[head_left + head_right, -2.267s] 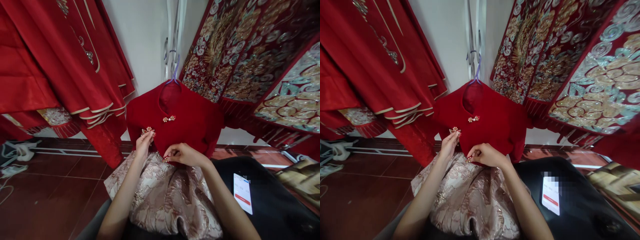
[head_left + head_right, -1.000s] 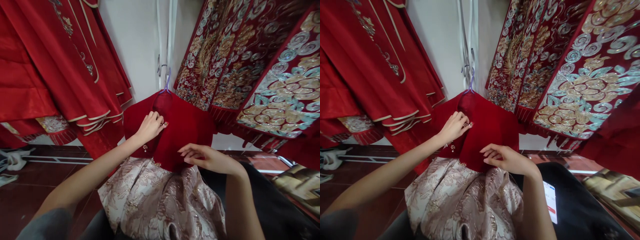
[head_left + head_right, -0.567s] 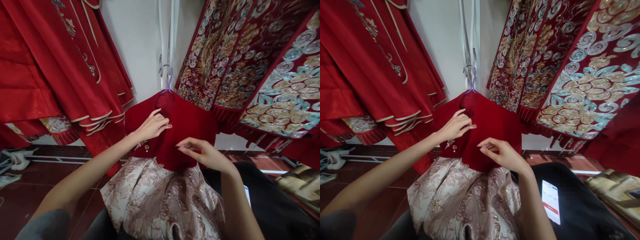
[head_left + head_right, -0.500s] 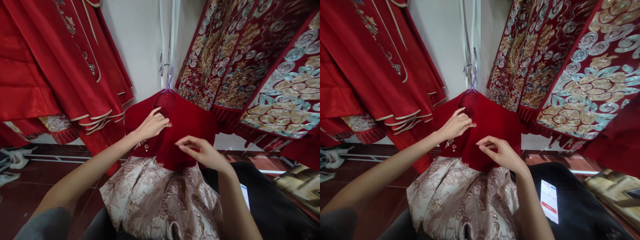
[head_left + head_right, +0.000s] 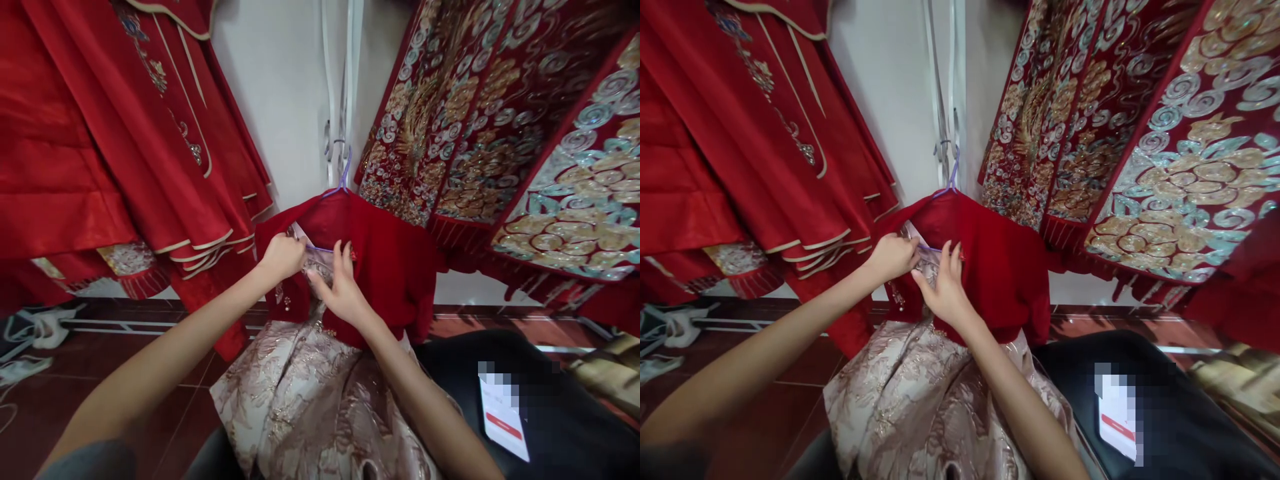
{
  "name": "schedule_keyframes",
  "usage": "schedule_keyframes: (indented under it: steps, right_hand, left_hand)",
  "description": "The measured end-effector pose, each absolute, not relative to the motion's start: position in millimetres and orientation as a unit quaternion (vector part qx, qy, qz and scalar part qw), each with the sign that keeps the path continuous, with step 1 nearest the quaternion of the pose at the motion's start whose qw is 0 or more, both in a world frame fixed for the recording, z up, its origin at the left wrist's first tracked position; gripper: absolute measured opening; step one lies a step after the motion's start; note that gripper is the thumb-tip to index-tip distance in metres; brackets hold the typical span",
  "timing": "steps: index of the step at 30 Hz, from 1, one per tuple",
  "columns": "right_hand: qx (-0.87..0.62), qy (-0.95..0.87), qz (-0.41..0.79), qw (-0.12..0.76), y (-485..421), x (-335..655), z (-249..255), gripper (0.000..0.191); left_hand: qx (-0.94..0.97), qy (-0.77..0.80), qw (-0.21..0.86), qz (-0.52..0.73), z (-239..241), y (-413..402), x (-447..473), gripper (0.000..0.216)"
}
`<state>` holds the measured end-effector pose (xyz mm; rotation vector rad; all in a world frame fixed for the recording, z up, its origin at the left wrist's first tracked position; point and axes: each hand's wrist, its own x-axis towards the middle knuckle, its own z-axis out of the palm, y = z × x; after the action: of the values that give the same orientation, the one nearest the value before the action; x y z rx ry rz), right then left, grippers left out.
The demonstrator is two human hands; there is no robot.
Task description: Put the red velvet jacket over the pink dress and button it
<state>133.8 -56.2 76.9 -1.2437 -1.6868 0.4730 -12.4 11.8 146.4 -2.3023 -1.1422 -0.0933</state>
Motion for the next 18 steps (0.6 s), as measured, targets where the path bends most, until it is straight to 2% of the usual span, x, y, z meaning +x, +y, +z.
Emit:
schedule_keyframes:
  steps: [5,11,14,18]
  right_hand:
    - [-0.539,-0.694,0.068,0.473,-65.7,193.2,63.6,0.094]
    - [-0.522,-0.722,-0.088,0.446,-55.8,262.7,101.4,0.062]
    - [-0.576,-0.681,-0.172,0.418,-51.2,277.0,121.2,0.06]
    - [-0.617,-0.669,-0.247,0.332,-47.2,292.1,129.5,0.06]
  left_hand:
    - [-0.844,-0.443,0.301,0.033,158.0,8.7,-22.3,0.03]
    - [-0.809,-0.487,0.328,0.043,183.6,18.3,-27.2,0.028]
    - [-0.796,-0.499,0.342,0.038,196.0,24.4,-27.9,0.029]
    - [-0.779,-0.519,0.352,0.013,201.1,33.6,-33.3,0.034]
